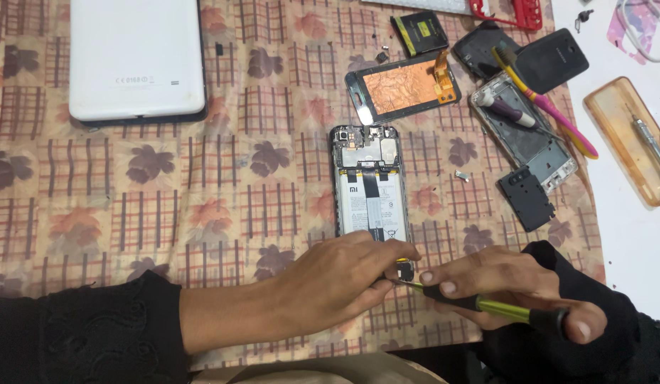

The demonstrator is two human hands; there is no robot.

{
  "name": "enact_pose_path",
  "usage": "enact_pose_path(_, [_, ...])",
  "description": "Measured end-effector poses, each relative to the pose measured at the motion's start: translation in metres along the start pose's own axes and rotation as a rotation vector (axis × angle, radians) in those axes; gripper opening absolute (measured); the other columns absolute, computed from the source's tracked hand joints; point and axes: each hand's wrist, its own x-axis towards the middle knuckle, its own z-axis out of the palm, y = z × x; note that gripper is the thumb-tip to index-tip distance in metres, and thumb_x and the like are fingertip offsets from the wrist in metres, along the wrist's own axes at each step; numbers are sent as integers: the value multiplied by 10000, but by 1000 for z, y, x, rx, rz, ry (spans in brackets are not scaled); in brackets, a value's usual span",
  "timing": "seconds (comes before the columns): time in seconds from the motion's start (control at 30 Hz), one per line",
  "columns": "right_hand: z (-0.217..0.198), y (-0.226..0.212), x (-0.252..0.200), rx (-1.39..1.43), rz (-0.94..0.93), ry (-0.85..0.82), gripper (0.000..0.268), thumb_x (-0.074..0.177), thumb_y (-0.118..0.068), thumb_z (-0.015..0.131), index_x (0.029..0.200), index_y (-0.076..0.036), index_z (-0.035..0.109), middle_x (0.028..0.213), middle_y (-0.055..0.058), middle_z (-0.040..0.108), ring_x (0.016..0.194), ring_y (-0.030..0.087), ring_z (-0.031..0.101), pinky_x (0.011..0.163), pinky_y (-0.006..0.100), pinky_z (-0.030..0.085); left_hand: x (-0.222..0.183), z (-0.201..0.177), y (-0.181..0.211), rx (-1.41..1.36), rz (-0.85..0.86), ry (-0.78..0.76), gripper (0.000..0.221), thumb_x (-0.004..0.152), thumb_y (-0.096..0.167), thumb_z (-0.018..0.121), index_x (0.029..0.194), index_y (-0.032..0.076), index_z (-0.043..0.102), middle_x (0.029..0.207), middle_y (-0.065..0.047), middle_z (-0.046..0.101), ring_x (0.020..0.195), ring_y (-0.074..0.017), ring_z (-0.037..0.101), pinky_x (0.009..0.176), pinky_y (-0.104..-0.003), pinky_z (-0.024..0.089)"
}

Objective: The person disassembles a smartphone by removing the back cover, unscrewing internal components, and detaching the battery. They use a screwdriver to remove screws and carefully lift out the battery and other parts.

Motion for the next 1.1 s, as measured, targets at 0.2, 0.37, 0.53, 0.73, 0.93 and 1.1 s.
enact_pose_path(0.2, [-3,-26,9,-124,136,-72,1041,828,-831,390,1200,87,709,1236,356,689,882,347,708,809,421,594,0,2,-4,16,29,18,433,903,76,705,1310,2,575,849,-111,671,812,-252,678,685,-394,576])
enact_pose_path(0.37, [-2,-18,2,-129,97,-46,1036,825,-843,366,1158,83,692,1192,358,699,905,384,740,788,444,624,-1,3,-4,21,20,17,437,899,66,713,1309,2,577,825,-112,666,790,-247,677,661,-389,574])
enact_pose_path(0.53, [0,-17,6,-106,29,-53,1041,869,-834,289,1177,71,702,1177,357,717,953,419,748,780,435,648,0,2,-4,-16,-7,-18,440,906,74,716,1320,18,579,829,-101,670,771,-226,677,637,-370,578])
enact_pose_path(0.73, [6,-47,40,-68,51,-116,948,939,-781,306,1240,51,645,1176,327,703,878,335,797,818,452,650,1,0,-1,-51,26,20,524,878,103,733,1358,2,548,947,-125,685,862,-238,683,751,-392,578])
enact_pose_path(0.93, [25,-19,48,-362,-287,231,360,806,-30,832,1112,-29,641,1084,224,757,895,273,840,753,348,716,-2,-5,0,-94,41,123,385,921,19,626,1302,19,568,1115,-127,701,1002,-233,707,895,-383,592])
enact_pose_path(1.1, [22,-3,39,-396,-275,214,418,762,-38,883,1104,-41,642,1063,196,762,936,279,821,767,331,695,-3,-7,2,-80,37,271,314,955,29,607,1267,52,574,1141,-77,705,1064,-212,713,938,-368,589])
